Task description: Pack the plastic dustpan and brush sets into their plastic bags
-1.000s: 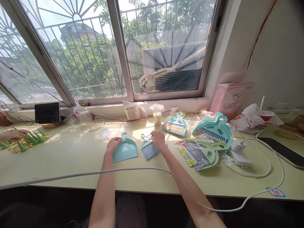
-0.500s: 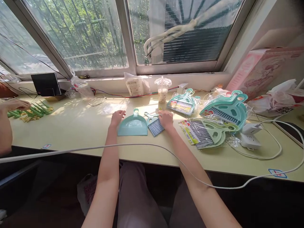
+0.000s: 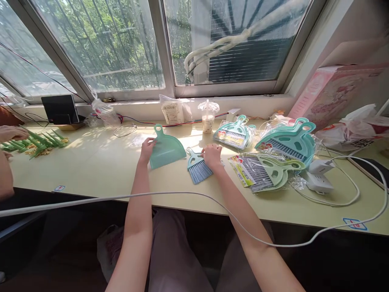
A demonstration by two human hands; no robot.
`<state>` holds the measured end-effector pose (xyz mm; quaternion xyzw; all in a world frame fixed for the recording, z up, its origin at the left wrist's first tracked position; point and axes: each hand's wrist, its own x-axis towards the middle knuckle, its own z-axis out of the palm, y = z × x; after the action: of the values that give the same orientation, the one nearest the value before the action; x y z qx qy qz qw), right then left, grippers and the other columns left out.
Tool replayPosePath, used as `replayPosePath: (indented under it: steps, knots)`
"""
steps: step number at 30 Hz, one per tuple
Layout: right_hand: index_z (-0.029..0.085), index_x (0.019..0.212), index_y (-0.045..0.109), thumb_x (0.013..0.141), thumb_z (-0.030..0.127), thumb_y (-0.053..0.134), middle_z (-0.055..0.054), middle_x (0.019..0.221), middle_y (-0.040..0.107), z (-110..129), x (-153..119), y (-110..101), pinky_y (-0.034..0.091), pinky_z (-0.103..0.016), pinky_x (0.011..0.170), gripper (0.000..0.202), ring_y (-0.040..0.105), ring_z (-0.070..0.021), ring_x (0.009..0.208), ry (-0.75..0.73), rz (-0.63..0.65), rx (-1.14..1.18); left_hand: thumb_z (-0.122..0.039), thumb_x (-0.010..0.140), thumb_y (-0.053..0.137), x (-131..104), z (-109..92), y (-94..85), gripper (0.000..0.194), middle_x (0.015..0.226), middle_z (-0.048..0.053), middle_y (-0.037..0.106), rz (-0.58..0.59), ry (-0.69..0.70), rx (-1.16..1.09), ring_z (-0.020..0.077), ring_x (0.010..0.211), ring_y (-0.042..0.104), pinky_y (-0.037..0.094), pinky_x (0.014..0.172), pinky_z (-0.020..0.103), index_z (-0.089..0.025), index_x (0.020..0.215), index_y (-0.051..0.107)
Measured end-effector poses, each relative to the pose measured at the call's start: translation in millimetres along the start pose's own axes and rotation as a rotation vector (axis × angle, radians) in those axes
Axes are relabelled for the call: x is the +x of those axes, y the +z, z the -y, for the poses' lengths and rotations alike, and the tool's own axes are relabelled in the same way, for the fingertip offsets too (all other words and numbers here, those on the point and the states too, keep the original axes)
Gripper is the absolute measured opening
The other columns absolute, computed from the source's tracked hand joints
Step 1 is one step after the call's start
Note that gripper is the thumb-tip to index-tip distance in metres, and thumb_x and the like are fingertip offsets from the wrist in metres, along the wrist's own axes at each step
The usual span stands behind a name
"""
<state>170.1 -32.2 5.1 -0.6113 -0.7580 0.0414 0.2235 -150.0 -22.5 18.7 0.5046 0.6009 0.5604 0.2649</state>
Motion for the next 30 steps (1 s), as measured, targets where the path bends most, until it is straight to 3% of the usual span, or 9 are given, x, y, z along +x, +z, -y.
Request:
replayPosePath:
  steps: [4, 6, 9, 15, 19, 23, 26, 28, 30]
  knots:
    - [0.020, 0.093, 0.072, 0.089, 0.018, 0.062, -0.008, 0.096, 0.075, 7, 0, -13, 0.040, -0.042, 0.096, 0.011, 0.066, -0.0237, 0.097, -0.109, -0.015, 0.368, -0.055, 0.076, 0.068, 3, -3, -6.0, 0.047, 0.099, 0.009, 0.073, -0.219, 0.009, -0.270, 0.0182, 0.082, 0.070, 0.056, 0.080, 0.037, -0.019, 0.105, 0.059]
    - [0.023, 0.094, 0.071, 0.087, 0.021, 0.064, -0.003, 0.093, 0.076, 15, -2, -19, 0.046, -0.035, 0.087, 0.010, 0.068, -0.0202, 0.090, -0.185, -0.020, 0.604, -0.058, 0.077, 0.066, 1, -7, -5.4, 0.050, 0.104, 0.011, 0.073, -0.243, 0.041, -0.315, 0.0194, 0.091, 0.071, 0.056, 0.087, 0.037, -0.017, 0.106, 0.062]
    - [0.025, 0.090, 0.071, 0.086, 0.030, 0.065, 0.000, 0.091, 0.076, 30, -5, -21, 0.049, -0.031, 0.078, 0.009, 0.069, -0.0180, 0.079, -0.215, -0.114, 0.800, -0.065, 0.073, 0.069, -9, -16, 3.3, 0.061, 0.106, 0.013, 0.074, -0.114, 0.044, -0.335, 0.0231, 0.096, 0.071, 0.056, 0.086, 0.037, -0.016, 0.109, 0.066]
    - [0.023, 0.088, 0.071, 0.090, 0.041, 0.059, -0.004, 0.086, 0.075, 41, -11, -15, 0.051, -0.033, 0.076, 0.021, 0.067, -0.0203, 0.073, -0.039, -0.350, 0.807, -0.066, 0.070, 0.075, -43, -44, 51.4, 0.070, 0.104, 0.013, 0.076, 0.412, 0.023, -0.222, 0.0282, 0.093, 0.072, 0.057, 0.079, 0.037, -0.016, 0.118, 0.071]
    - [0.022, 0.091, 0.071, 0.094, 0.038, 0.058, -0.009, 0.093, 0.074, 35, -12, -14, 0.049, -0.037, 0.083, 0.020, 0.067, -0.0249, 0.090, 0.079, -0.453, 0.626, -0.059, 0.067, 0.081, -56, -54, 77.0, 0.067, 0.103, 0.010, 0.076, 0.474, 0.132, -0.148, 0.0276, 0.096, 0.070, 0.054, 0.080, 0.035, -0.017, 0.118, 0.073]
    - [0.023, 0.102, 0.070, 0.088, 0.035, 0.067, -0.012, 0.130, 0.064, 31, -7, -13, 0.045, -0.044, 0.098, 0.019, 0.056, -0.0302, 0.123, 0.088, -0.543, 0.552, -0.059, 0.076, 0.074, -59, -57, 79.6, 0.059, 0.104, 0.010, 0.076, 0.465, 0.094, -0.184, 0.0261, 0.094, 0.069, 0.053, 0.081, 0.035, -0.017, 0.119, 0.073]
    - [0.023, 0.117, 0.068, 0.086, 0.035, 0.068, -0.010, 0.128, 0.067, 25, 1, -10, 0.049, -0.040, 0.093, 0.033, 0.063, -0.0279, 0.114, 0.088, -0.363, 0.799, -0.059, 0.076, 0.074, -57, -59, 80.0, 0.059, 0.105, 0.010, 0.076, 0.438, 0.080, -0.216, 0.0273, 0.098, 0.068, 0.052, 0.084, 0.036, -0.017, 0.118, 0.073]
    - [0.022, 0.112, 0.073, 0.087, 0.035, 0.066, -0.007, 0.110, 0.075, 20, 6, -8, 0.052, -0.037, 0.087, 0.029, 0.069, -0.0258, 0.101, 0.103, -0.195, 0.953, -0.059, 0.074, 0.075, -55, -59, 84.3, 0.058, 0.101, 0.009, 0.076, 0.413, 0.100, -0.219, 0.0277, 0.098, 0.067, 0.051, 0.085, 0.036, -0.017, 0.114, 0.075]
    - [0.023, 0.105, 0.077, 0.086, 0.035, 0.066, -0.004, 0.099, 0.078, 16, 8, -7, 0.052, -0.036, 0.086, 0.025, 0.070, -0.0257, 0.097, 0.160, -0.150, 0.995, -0.059, 0.072, 0.076, -52, -59, 90.9, 0.056, 0.096, 0.008, 0.076, 0.401, 0.123, -0.209, 0.0271, 0.096, 0.067, 0.051, 0.084, 0.036, -0.017, 0.109, 0.076]
